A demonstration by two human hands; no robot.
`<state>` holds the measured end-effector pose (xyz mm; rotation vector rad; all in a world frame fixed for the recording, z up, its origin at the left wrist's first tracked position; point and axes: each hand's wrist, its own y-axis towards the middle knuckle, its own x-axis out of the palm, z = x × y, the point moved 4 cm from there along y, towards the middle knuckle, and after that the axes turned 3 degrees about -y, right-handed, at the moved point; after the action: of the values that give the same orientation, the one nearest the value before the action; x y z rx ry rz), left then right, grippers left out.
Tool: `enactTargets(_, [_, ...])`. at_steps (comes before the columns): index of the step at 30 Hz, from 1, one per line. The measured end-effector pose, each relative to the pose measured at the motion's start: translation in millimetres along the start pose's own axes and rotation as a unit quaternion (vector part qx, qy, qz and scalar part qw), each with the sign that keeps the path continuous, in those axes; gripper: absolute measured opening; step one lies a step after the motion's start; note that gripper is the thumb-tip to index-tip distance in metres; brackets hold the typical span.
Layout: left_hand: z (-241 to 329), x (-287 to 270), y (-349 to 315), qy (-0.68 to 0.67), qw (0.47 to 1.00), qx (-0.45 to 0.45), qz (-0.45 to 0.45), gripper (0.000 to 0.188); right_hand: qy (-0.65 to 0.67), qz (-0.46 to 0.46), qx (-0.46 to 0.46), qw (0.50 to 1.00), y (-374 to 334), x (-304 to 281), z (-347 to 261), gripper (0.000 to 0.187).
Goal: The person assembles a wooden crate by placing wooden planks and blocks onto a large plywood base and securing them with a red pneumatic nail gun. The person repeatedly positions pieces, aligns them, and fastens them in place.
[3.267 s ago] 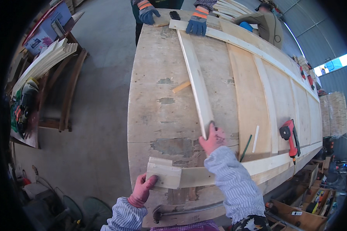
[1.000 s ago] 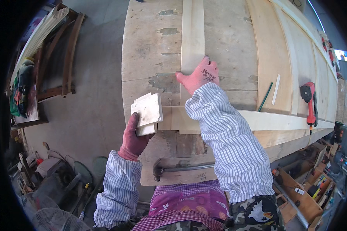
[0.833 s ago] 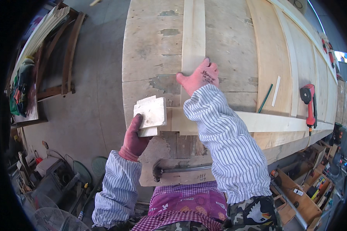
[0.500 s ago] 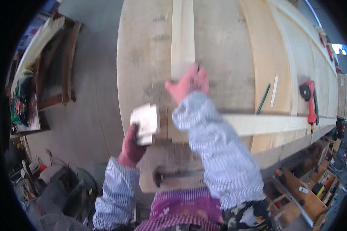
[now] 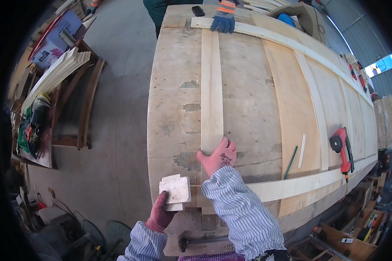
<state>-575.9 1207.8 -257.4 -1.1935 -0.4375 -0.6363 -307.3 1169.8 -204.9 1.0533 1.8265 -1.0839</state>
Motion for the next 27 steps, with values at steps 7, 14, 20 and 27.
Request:
enactTargets(7, [4, 11, -4, 0.023, 0.999, 0.032, 0.036, 0.053, 0.002, 0.038, -0.026, 0.999, 30, 5, -10, 0.089])
enactTargets(14, [18, 13, -2, 0.114, 0.988, -0.028, 0.104, 0.054, 0.012, 0.047, -0.056, 0.997, 27, 14, 0, 0.086])
enactTargets(20, [56, 15, -26, 0.189, 0.978, 0.061, 0.057, 0.053, 0.171, 0.008, -0.138, 0.975, 16, -22, 64, 0.067])
enactTargets(27, [58, 22, -53, 0.204, 0.973, 0.051, 0.098, 0.052, 0.267, -0.062, -0.135, 0.952, -81, -45, 119, 0.051])
